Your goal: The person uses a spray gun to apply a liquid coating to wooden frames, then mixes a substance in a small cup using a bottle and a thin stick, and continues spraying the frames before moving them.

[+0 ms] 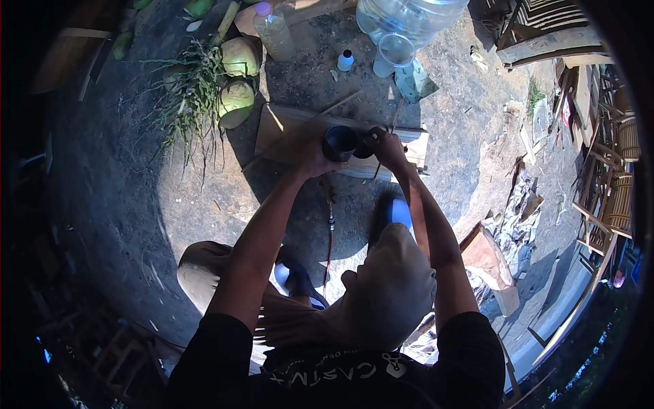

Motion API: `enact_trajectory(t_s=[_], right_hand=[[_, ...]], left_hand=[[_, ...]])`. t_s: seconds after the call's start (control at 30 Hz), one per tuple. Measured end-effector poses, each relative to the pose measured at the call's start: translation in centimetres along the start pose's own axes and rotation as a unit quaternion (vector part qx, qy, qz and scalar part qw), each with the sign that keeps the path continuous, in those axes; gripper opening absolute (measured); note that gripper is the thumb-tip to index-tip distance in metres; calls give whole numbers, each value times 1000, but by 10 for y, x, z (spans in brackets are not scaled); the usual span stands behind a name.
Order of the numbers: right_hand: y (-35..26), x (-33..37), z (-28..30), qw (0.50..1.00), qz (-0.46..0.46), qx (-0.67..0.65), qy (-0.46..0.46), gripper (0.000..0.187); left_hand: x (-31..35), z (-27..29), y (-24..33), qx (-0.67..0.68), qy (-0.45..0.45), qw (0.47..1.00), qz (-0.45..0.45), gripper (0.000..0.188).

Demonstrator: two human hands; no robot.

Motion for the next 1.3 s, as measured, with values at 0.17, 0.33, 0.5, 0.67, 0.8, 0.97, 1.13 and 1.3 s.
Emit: enact_trajectory(t_s=[0.17,0.33,0.5,0.67,0.8,0.97,1.13,1.3], right_hand=[[-19,1,-14,994,108,-28,12,30],[-33,-29,27,993,43,-2,109,38],[-81,-101,37,972,87,13,218,61],[-90,-163,19,976,16,-11,217,68],[-96,-180,21,978,19,-15,207,60],[-103,-141,32,965,127,-34,226,50],[-142,-39,74,946,260,-40,189,45],[-144,29,95,954,248,10,165,48]], left_hand=[[3,-5,-22,18,7,999,28,79],[8,-1,-11,-1,22,1000,11,81],[11,-2,-9,9,43,999,8,85],[11,6,3,11,35,999,23,91],[16,9,-10,87,88,990,-64,94],[36,60,4,2,256,964,-66,78],[-6,118,124,-92,252,949,-164,53],[-26,90,173,-158,79,959,-220,43]])
Point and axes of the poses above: each hand's wrist, its own x-axis away from the middle knuckle, its own z-axis out of the back of the hand, y = z × x, the point moved 7 cm from there along -x, towards the middle knuckle, and after that the axes turned 2 degrees about -z, right-handed, at the moved point
